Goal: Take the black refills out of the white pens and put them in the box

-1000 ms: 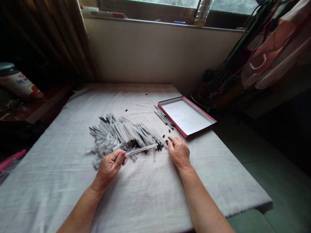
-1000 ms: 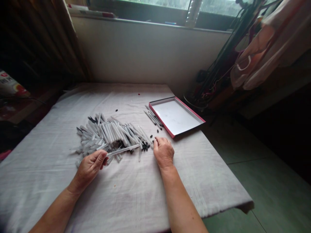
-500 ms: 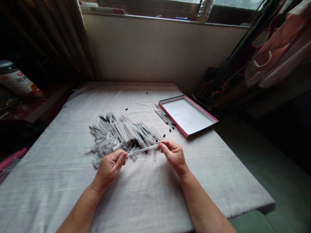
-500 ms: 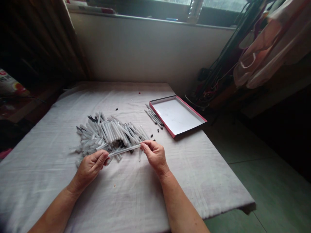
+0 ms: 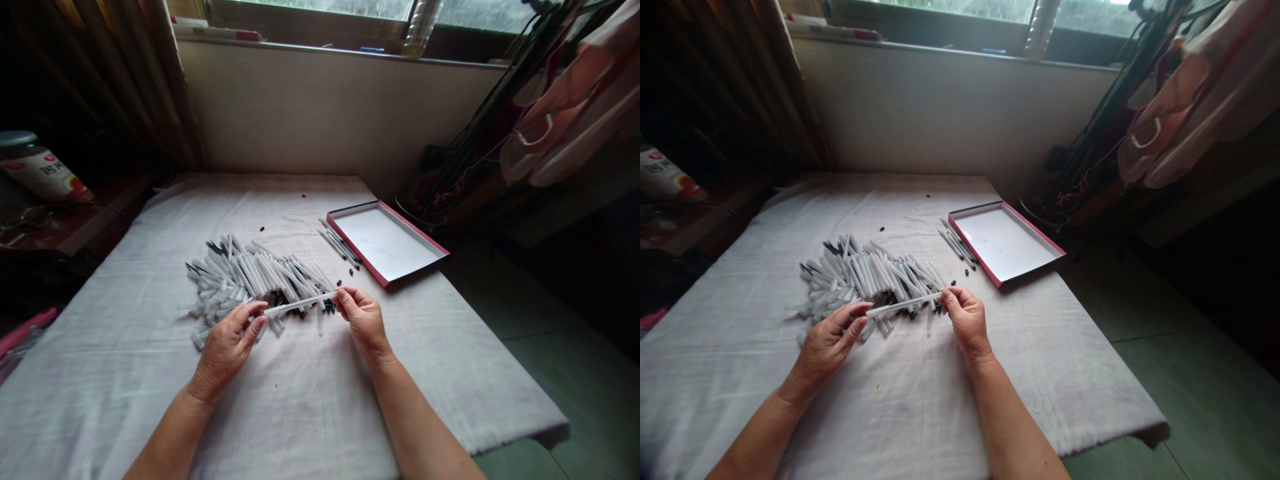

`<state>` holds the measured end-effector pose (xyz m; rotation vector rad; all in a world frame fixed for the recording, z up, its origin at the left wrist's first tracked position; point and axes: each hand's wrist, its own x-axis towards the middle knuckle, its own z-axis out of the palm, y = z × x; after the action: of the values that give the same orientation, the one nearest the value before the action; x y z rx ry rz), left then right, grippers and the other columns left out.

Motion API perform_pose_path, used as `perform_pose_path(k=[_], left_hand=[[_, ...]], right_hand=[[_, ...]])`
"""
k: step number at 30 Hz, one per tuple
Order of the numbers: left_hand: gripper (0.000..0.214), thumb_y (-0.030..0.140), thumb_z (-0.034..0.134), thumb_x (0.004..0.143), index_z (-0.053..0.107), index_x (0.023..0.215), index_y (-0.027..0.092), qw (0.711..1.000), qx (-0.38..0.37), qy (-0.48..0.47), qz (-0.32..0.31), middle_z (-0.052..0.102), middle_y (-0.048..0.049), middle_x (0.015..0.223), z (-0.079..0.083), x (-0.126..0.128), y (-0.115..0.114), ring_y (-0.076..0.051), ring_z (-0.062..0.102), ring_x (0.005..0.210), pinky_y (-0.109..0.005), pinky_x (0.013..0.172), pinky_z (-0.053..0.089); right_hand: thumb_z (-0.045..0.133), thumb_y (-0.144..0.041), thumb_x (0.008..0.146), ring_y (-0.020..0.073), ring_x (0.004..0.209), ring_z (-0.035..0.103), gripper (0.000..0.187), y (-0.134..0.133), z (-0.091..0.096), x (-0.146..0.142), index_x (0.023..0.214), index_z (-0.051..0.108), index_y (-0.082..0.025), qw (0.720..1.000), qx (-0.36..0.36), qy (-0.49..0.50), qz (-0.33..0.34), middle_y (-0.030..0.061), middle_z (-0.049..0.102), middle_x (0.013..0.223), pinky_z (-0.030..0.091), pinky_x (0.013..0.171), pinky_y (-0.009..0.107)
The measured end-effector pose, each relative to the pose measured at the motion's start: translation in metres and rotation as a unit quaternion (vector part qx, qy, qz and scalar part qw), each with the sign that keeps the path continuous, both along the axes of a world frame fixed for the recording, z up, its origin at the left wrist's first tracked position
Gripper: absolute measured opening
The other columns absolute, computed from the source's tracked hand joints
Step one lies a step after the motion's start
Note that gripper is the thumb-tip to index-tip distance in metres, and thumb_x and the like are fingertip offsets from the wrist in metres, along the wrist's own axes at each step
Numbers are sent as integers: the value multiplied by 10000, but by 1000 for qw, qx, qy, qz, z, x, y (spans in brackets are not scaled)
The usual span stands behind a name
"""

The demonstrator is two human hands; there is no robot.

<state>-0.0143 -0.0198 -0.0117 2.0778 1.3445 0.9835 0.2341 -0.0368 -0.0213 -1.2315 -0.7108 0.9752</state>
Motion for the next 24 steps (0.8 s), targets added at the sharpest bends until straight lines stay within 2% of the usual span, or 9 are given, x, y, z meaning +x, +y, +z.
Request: perform_pose_path(k=[2, 5, 8, 11, 13, 16, 20, 24], left_hand=[[361, 485, 512, 902, 720, 988, 203, 1000, 10, 0, -10, 753, -72, 921, -2, 1, 0, -201, 710, 845, -283, 779, 550], [355, 483, 525, 894, 733, 925, 197, 1000, 7, -3, -7, 753, -55, 828, -3, -1, 1, -183, 701, 731, -270, 713, 555], [366, 508, 540, 872, 730, 909, 197, 999, -4, -8, 31, 741, -42, 788, 0, -8, 4, -177, 687, 691, -259, 651, 548], [394, 541, 543, 848, 721, 918, 197, 995, -14, -15, 98, 715, -27, 736, 4, -17, 7, -171, 665, 643, -245, 574, 525], [412, 559, 542, 832, 713, 925, 196, 989, -13, -19, 148, 694, -14, 694, 7, -21, 9, -158, 638, 584, -236, 533, 502], [429, 569, 536, 825, 695, 953, 192, 981, -12, -37, 193, 660, 6, 631, 10, -24, 10, -140, 603, 516, -228, 515, 486], [432, 572, 534, 820, 686, 961, 193, 980, -18, -52, 193, 656, 6, 638, 10, -23, 10, -136, 598, 500, -227, 509, 483], [438, 573, 531, 821, 685, 971, 191, 982, -26, -54, 181, 680, -12, 686, 5, -18, 8, -139, 597, 507, -231, 504, 484]], right_hand=[[806, -506, 624, 109, 507, 527, 367, -1, 2, -3, 716, 720, -161, 1000, -4, 1, 12, 21, 676, 595, 402, 475, 233], [807, -497, 615, 107, 501, 526, 362, -1, 1, -4, 706, 718, -158, 1000, -10, 3, 9, 25, 682, 595, 398, 471, 233], [799, -519, 603, 98, 470, 514, 390, 2, 0, 4, 706, 696, -158, 998, -12, 11, -64, 21, 675, 586, 382, 449, 227], [797, -511, 592, 87, 452, 515, 396, 8, -1, 18, 733, 671, -163, 986, -2, 30, -165, 14, 680, 605, 357, 426, 206], [795, -484, 595, 90, 468, 540, 378, 10, -2, 25, 747, 660, -166, 978, 8, 38, -204, 23, 700, 642, 348, 420, 196], [783, -457, 608, 111, 496, 577, 356, 12, -5, 24, 759, 670, -156, 985, 4, 9, -172, 53, 723, 674, 350, 413, 199], [720, -467, 674, 150, 531, 619, 340, 11, -11, 9, 787, 700, -147, 991, -6, -87, -98, 76, 742, 695, 445, 465, 243], [647, -452, 750, 186, 611, 668, 298, 9, -15, 1, 796, 727, -169, 971, -7, -228, -67, 66, 754, 716, 527, 609, 294]])
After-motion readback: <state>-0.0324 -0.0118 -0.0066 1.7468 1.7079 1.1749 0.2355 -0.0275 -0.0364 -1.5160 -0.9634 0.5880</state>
